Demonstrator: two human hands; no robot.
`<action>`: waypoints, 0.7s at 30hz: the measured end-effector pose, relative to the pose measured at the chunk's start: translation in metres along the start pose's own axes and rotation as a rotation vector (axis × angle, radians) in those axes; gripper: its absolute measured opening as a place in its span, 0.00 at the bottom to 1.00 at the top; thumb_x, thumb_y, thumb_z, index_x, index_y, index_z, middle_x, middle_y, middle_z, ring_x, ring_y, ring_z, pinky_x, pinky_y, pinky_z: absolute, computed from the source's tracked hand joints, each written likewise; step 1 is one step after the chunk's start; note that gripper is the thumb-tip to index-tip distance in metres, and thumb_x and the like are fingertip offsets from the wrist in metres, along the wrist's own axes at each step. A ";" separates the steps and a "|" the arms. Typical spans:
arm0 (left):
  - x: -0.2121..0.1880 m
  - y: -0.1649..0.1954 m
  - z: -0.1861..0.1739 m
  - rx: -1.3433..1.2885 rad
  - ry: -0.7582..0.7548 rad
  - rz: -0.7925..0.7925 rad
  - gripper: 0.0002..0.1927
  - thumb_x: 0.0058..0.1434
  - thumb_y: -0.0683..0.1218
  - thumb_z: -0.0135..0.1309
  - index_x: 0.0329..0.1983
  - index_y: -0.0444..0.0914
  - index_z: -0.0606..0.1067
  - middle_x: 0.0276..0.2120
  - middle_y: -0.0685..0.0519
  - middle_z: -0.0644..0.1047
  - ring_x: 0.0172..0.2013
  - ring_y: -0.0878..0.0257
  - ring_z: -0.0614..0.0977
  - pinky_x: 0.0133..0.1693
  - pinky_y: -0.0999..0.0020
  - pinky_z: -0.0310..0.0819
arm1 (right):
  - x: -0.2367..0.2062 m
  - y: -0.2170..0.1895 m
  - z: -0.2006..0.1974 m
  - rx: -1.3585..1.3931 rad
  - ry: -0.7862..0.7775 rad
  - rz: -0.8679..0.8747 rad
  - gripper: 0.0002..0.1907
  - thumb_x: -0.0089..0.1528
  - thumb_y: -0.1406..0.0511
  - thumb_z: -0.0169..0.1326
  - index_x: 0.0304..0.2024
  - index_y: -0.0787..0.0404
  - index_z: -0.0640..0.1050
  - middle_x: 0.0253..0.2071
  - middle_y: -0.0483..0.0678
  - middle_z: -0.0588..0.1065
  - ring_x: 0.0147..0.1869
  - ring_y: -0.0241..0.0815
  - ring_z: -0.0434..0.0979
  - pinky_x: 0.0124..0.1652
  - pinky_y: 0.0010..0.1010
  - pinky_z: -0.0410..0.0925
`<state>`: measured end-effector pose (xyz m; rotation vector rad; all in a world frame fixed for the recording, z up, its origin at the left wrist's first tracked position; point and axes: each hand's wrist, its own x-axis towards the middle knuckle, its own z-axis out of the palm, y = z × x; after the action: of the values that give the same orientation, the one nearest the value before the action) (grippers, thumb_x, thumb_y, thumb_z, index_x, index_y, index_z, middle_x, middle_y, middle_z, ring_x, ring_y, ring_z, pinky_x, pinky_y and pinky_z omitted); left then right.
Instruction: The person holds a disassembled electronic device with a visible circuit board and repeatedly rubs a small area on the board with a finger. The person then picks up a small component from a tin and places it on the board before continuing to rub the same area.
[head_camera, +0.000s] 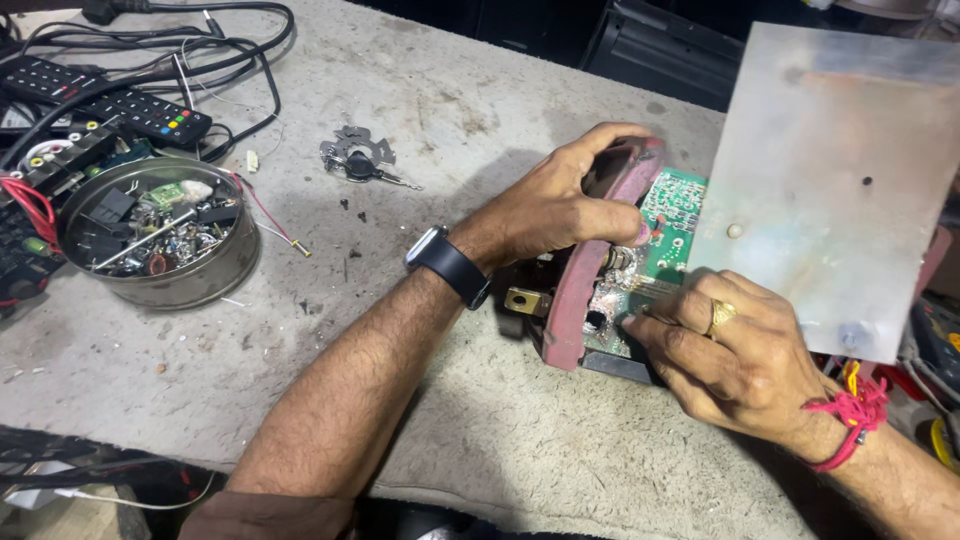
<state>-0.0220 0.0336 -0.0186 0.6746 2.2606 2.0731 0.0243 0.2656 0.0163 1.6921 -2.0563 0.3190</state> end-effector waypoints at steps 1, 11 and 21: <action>0.001 0.000 0.001 -0.021 -0.003 -0.001 0.49 0.44 0.54 0.60 0.72 0.41 0.61 0.47 0.43 0.79 0.47 0.54 0.83 0.48 0.53 0.82 | -0.001 0.000 -0.001 0.005 0.012 0.014 0.16 0.48 0.74 0.62 0.39 0.64 0.82 0.34 0.48 0.76 0.33 0.43 0.74 0.32 0.35 0.69; -0.001 -0.003 0.000 -0.002 0.006 0.042 0.47 0.46 0.54 0.61 0.71 0.40 0.61 0.47 0.43 0.78 0.49 0.55 0.83 0.50 0.52 0.83 | -0.002 -0.003 0.002 -0.029 0.059 0.049 0.15 0.50 0.74 0.63 0.40 0.66 0.82 0.34 0.48 0.75 0.35 0.43 0.76 0.33 0.34 0.70; -0.002 -0.001 -0.001 -0.017 -0.003 0.044 0.48 0.45 0.54 0.61 0.72 0.40 0.61 0.45 0.44 0.81 0.47 0.55 0.85 0.50 0.53 0.82 | -0.001 -0.006 -0.001 -0.040 0.052 0.003 0.17 0.45 0.73 0.63 0.39 0.67 0.81 0.34 0.50 0.76 0.34 0.45 0.76 0.32 0.36 0.70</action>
<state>-0.0209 0.0321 -0.0199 0.7331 2.2437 2.1068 0.0299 0.2657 0.0156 1.6404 -2.0152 0.3172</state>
